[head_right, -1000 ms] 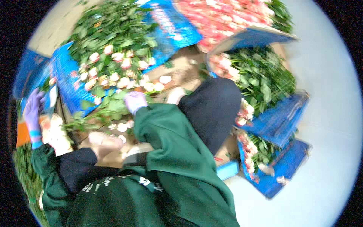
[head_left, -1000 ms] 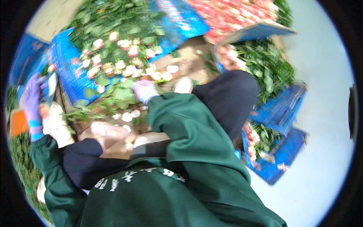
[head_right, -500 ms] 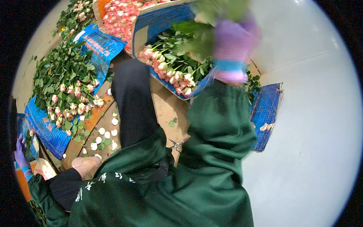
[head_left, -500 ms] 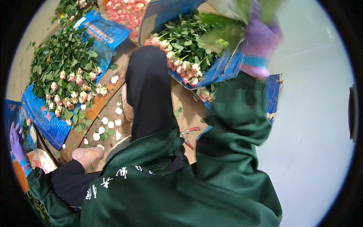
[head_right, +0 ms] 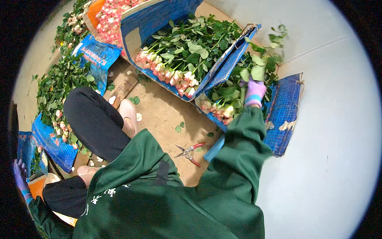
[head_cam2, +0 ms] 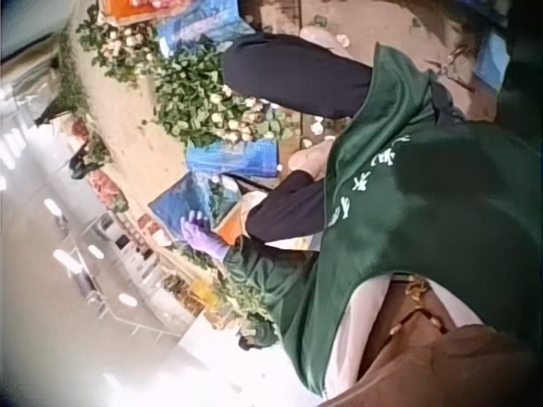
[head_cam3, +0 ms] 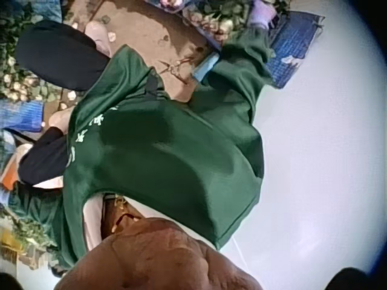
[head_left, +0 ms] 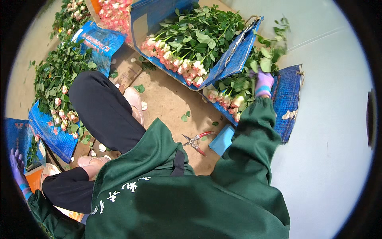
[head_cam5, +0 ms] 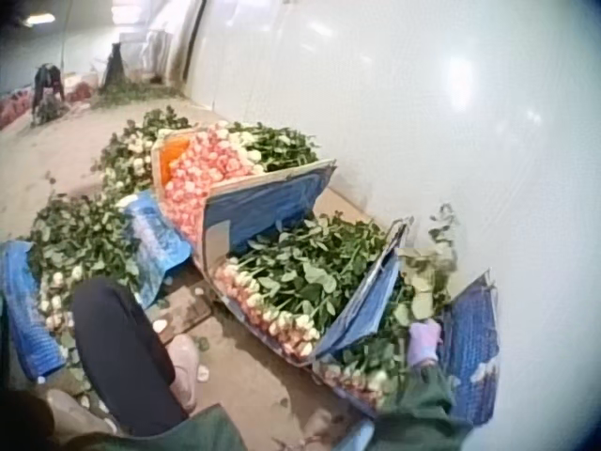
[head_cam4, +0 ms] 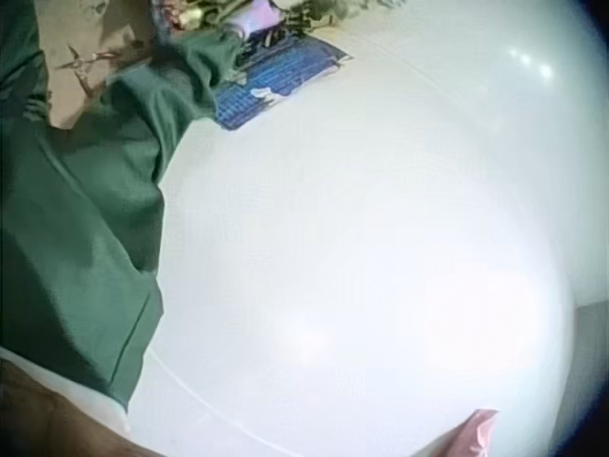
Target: The person sits on the floor and trims leaves and outer petals from rose stems by hand. They handle the roses one at a time, removing foliage and placing the trimmed stems into a cardboard box.
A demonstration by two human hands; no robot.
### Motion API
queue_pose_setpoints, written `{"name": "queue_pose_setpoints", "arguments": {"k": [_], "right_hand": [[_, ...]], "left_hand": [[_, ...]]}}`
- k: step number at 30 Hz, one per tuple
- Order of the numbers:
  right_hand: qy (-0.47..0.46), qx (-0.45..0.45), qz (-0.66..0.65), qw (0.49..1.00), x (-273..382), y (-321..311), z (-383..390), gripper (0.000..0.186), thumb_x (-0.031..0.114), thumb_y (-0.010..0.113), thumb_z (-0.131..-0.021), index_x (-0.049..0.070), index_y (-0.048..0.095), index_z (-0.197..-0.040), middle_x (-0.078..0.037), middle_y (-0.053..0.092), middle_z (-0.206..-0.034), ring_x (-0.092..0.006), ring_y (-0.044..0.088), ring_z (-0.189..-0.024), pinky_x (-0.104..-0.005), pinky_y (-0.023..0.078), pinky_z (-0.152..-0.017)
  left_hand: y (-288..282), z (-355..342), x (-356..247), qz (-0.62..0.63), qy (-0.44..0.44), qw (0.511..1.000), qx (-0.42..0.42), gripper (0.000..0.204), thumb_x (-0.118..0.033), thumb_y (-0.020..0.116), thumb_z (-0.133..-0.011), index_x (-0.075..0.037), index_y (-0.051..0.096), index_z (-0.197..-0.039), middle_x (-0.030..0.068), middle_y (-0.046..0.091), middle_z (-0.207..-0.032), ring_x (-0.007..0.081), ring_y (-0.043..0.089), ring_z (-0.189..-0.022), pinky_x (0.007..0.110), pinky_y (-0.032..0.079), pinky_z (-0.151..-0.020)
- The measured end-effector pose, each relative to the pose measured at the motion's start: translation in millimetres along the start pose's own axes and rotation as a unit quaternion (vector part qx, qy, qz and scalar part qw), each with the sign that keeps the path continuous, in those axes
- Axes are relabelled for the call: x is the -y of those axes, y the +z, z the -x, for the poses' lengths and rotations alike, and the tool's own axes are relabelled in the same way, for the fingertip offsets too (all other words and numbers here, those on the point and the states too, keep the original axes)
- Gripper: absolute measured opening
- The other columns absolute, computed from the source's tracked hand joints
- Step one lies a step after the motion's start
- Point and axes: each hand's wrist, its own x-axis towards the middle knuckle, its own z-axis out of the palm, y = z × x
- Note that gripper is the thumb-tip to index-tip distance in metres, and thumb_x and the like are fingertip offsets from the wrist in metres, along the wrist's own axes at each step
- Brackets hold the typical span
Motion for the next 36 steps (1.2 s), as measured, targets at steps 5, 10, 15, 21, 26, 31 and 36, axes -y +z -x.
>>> {"name": "queue_pose_setpoints", "arguments": {"k": [5, 10, 15, 21, 26, 31, 36], "right_hand": [[0.242, 0.104, -0.173, 0.949, -104.6, 4.6, -24.9, 0.038, 0.015, 0.057, -0.086, 0.010, 0.045, -0.122, -0.004, 0.060, -0.098, -0.0184, 0.058, -0.080, -0.0390, 0.046, -0.069], [0.220, 0.036, 0.079, 0.972, -102.6, -15.9, 3.8, 0.034, 0.011, 0.057, -0.084, 0.003, 0.056, -0.117, -0.006, 0.064, -0.087, -0.0148, 0.058, -0.072, -0.0269, 0.047, -0.068], [0.105, 0.135, 0.245, 0.954, -164.3, -55.4, 60.8, 0.036, 0.023, 0.058, -0.083, 0.008, 0.059, -0.116, -0.007, 0.065, -0.106, -0.0189, 0.061, -0.096, -0.0284, 0.045, -0.086], [0.214, 0.167, 0.234, 0.934, -161.5, -30.9, 72.4, 0.039, 0.017, 0.054, -0.089, 0.006, 0.050, -0.125, -0.003, 0.059, -0.115, -0.0104, 0.054, -0.103, -0.0234, 0.040, -0.089], [0.190, 0.209, 0.196, 0.939, -164.0, -12.3, 63.0, 0.044, 0.019, 0.054, -0.090, 0.005, 0.043, -0.131, -0.004, 0.056, -0.120, -0.0108, 0.052, -0.104, -0.0239, 0.040, -0.091], [0.167, 0.298, 0.104, 0.934, -137.0, -4.4, 69.4, 0.046, 0.023, 0.053, -0.091, 0.002, 0.043, -0.131, -0.007, 0.054, -0.123, -0.0154, 0.049, -0.114, -0.0260, 0.036, -0.096], [-0.027, 0.070, 0.314, 0.946, -79.5, -81.7, 64.6, 0.033, 0.008, 0.045, -0.091, 0.004, 0.053, -0.123, -0.010, 0.056, -0.118, -0.0163, 0.055, -0.095, -0.0266, 0.044, -0.082]], "left_hand": [[17.6, -29.2, 14.6, 0.104, -0.037, 0.993, 0.032, 0.050, -0.042, 0.043, -0.093, -0.014, 0.039, -0.135, 0.0085, 0.045, -0.132, 0.0213, 0.044, -0.119, 0.031, 0.034, -0.097], [-11.6, -3.0, 24.3, 0.163, -0.124, 0.979, -0.006, 0.053, -0.039, 0.046, -0.093, -0.014, 0.035, -0.138, 0.0103, 0.041, -0.137, 0.0270, 0.041, -0.122, 0.036, 0.033, -0.099], [18.0, 2.0, 1.4, 0.205, -0.156, 0.966, -0.002, 0.052, -0.038, 0.040, -0.094, -0.015, 0.030, -0.140, 0.0122, 0.033, -0.142, 0.0283, 0.030, -0.131, 0.038, 0.024, -0.106], [50.9, 9.2, -32.5, 0.174, -0.159, 0.972, 0.002, 0.049, -0.036, 0.040, -0.095, -0.015, 0.034, -0.139, 0.0095, 0.038, -0.140, 0.0243, 0.038, -0.126, 0.033, 0.030, -0.100], [31.1, 10.1, -1.5, 0.143, -0.130, 0.981, 0.037, 0.052, -0.039, 0.044, -0.093, -0.015, 0.036, -0.138, 0.0085, 0.040, -0.138, 0.0210, 0.043, -0.119, 0.030, 0.034, -0.094], [40.8, 48.3, -35.1, 0.151, -0.113, 0.981, 0.046, 0.049, -0.034, 0.046, -0.092, -0.007, 0.041, -0.133, 0.0095, 0.053, -0.123, 0.0121, 0.056, -0.099, 0.023, 0.044, -0.080], [59.5, 34.8, -81.6, 0.112, -0.121, 0.986, 0.014, 0.033, -0.031, 0.053, -0.090, -0.011, 0.053, -0.117, 0.0014, 0.063, -0.090, 0.0095, 0.059, -0.068, 0.021, 0.047, -0.057]]}}
